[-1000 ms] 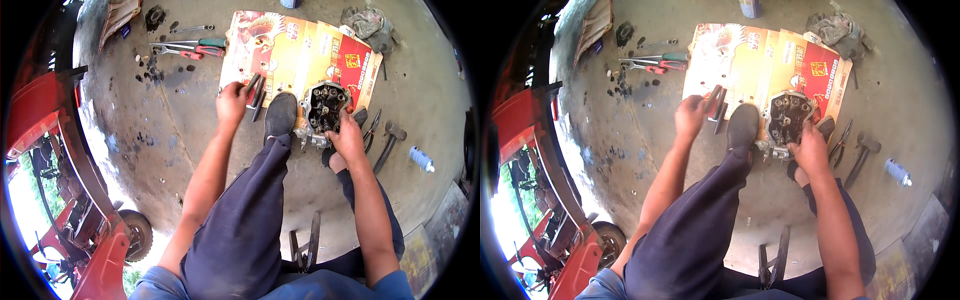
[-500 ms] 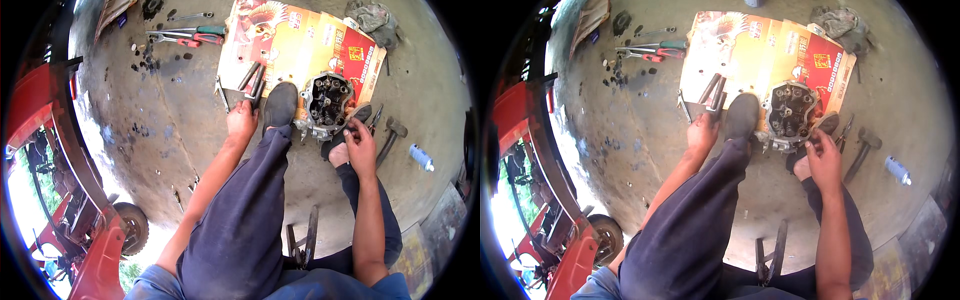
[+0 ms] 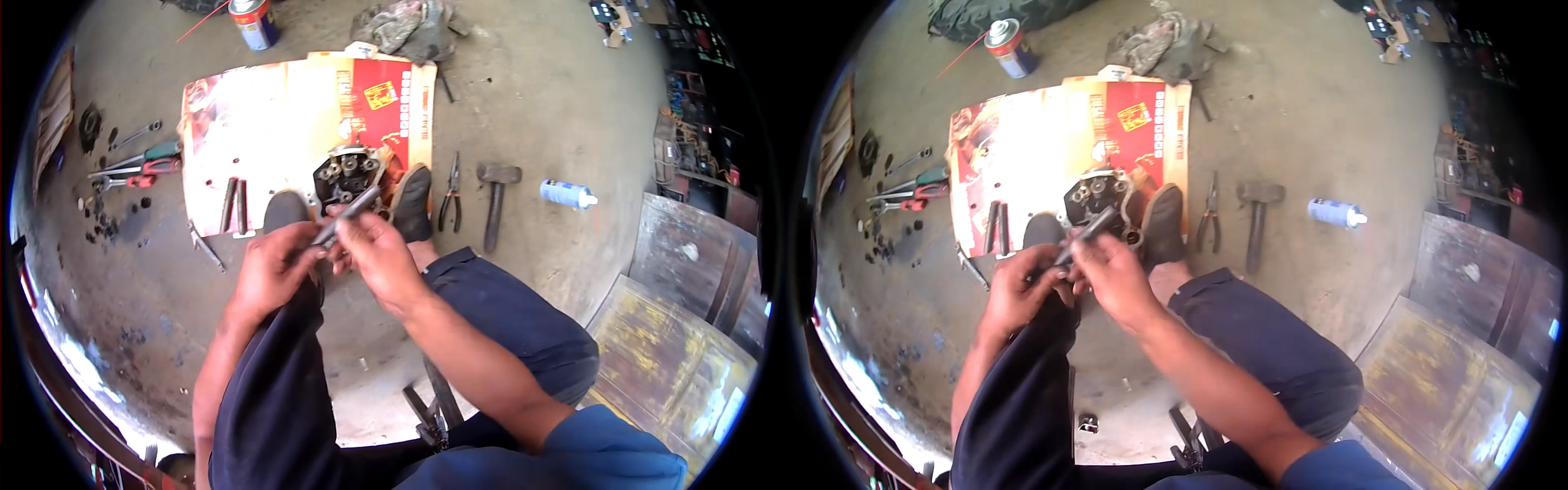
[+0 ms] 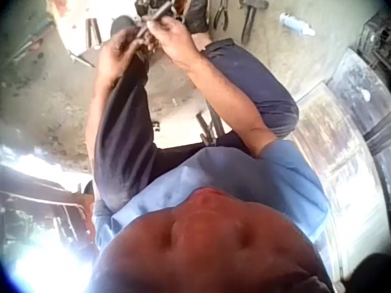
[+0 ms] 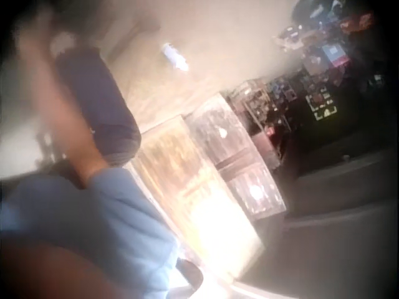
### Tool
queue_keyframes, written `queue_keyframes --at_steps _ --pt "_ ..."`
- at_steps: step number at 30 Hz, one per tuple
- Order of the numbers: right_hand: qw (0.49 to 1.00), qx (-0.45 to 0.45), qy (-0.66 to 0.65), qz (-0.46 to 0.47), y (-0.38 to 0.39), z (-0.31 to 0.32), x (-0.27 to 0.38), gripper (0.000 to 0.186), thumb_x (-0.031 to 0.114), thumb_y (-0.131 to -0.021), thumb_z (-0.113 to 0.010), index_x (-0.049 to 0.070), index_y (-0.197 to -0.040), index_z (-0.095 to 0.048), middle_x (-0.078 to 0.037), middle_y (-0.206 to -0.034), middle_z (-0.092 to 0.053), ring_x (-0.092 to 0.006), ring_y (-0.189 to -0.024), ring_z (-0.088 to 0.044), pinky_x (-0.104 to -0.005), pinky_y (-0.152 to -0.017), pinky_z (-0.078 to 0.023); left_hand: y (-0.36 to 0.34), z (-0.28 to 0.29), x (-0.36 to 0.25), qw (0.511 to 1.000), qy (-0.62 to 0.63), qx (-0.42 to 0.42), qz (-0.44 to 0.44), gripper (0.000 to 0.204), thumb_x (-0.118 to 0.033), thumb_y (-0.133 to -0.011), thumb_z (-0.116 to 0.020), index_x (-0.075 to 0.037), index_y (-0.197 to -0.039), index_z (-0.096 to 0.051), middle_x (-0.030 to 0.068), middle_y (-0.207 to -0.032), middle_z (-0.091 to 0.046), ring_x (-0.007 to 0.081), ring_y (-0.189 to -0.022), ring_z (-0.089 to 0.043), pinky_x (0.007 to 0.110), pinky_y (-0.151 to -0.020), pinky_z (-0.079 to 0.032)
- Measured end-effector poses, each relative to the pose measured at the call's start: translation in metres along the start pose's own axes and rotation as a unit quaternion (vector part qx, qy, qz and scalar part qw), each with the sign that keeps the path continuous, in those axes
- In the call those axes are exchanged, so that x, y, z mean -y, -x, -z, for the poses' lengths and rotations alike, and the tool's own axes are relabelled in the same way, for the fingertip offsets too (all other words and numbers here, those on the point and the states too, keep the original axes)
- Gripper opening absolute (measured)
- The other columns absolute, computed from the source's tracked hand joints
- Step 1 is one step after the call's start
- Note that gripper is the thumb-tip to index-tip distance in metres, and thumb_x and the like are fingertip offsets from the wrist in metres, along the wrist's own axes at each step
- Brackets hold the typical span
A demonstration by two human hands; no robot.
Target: The person disassembles and reassembles motorcycle engine components on a cylinder head using pliers and a hammer.
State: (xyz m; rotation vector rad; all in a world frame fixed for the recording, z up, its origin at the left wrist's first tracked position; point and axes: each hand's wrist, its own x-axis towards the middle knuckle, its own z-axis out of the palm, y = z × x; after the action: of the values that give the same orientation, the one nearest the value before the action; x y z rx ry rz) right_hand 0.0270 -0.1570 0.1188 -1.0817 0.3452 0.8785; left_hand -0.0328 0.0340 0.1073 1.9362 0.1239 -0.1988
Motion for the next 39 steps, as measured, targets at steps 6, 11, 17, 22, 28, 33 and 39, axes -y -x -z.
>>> queue_keyframes --at_steps 6,11,17,22,28,33,39 --pt "0.943 -0.25 0.194 0.101 -0.064 0.093 0.068 0.019 0.023 -0.104 -0.064 0.005 -0.098 -0.067 -0.003 -0.084 -0.07 -0.0083 -0.066 -0.061 -0.0249 -0.058 -0.052 -0.033 0.007 -0.016 0.994 0.068 -0.045 0.071 0.043 -0.003 -0.097 -0.068 -0.005 -0.14 -0.061 0.0075 -0.096 -0.074 0.0138 -0.086 -0.069 0.031 -0.081 -0.056" --pt "0.758 -0.32 0.564 0.075 -0.172 0.198 0.111 0.036 0.034 -0.094 -0.076 -0.003 -0.094 -0.073 -0.011 -0.075 -0.071 -0.0182 -0.055 -0.065 -0.0337 -0.054 -0.054 0.002 0.009 0.049 0.937 0.201 -0.255 0.129 0.029 -0.005 -0.101 -0.064 0.001 -0.13 -0.065 0.0039 -0.094 -0.069 0.0085 -0.079 -0.063 0.025 -0.074 -0.053" --pt "0.623 -0.309 0.715 0.07 -0.208 0.233 0.107 0.04 0.04 -0.09 -0.074 0.006 -0.111 -0.075 -0.023 -0.108 -0.074 -0.041 -0.102 -0.071 -0.051 -0.087 -0.055 0.039 0.046 0.073 0.928 0.095 -0.301 0.199 0.025 -0.01 -0.102 -0.064 0.003 -0.123 -0.068 0.0053 -0.09 -0.071 0.0103 -0.078 -0.064 0.026 -0.072 -0.053" --pt "0.659 -0.297 0.673 0.158 -0.192 0.245 0.092 0.053 0.041 -0.09 -0.075 0.0 -0.123 -0.068 -0.019 -0.11 -0.075 -0.0342 -0.104 -0.072 -0.0436 -0.091 -0.054 0.053 0.084 0.116 0.867 0.12 -0.43 0.222 0.019 -0.011 -0.101 -0.064 0.004 -0.111 -0.071 0.0043 -0.082 -0.069 0.01 -0.072 -0.064 0.026 -0.068 -0.053" --pt "0.698 -0.345 0.595 0.199 -0.128 0.285 0.082 0.04 0.026 -0.098 -0.071 -0.003 -0.125 -0.068 -0.011 -0.103 -0.075 -0.0182 -0.096 -0.069 -0.0331 -0.09 -0.053 0.042 0.042 0.14 0.905 -0.179 -0.347 0.17 0.017 -0.016 -0.092 -0.071 -0.007 -0.107 -0.073 0.0162 -0.09 -0.074 0.0329 -0.074 -0.072 0.045 -0.072 -0.057" --pt "0.66 -0.414 0.607 0.157 -0.041 0.312 0.055 0.028 0.023 -0.092 -0.073 -0.001 -0.105 -0.065 -0.008 -0.09 -0.07 -0.015 -0.085 -0.063 -0.0322 -0.082 -0.052 -0.006 0.006 0.137 0.895 -0.373 -0.15 0.194 0.039 -0.006 -0.089 -0.064 -0.005 -0.126 -0.054 0.0251 -0.106 -0.069 0.0425 -0.092 -0.071 0.051 -0.077 -0.058" --pt "0.705 -0.463 0.537 -0.007 -0.039 0.358 0.02 0.043 0.023 -0.077 -0.073 -0.001 -0.112 -0.064 -0.017 -0.103 -0.071 -0.0286 -0.099 -0.068 -0.0389 -0.088 -0.052 -0.038 -0.003 0.132 0.901 -0.377 -0.171 0.129 0.034 -0.009 -0.084 -0.066 -0.002 -0.117 -0.061 0.0254 -0.112 -0.069 0.0403 -0.093 -0.072 0.049 -0.084 -0.058"
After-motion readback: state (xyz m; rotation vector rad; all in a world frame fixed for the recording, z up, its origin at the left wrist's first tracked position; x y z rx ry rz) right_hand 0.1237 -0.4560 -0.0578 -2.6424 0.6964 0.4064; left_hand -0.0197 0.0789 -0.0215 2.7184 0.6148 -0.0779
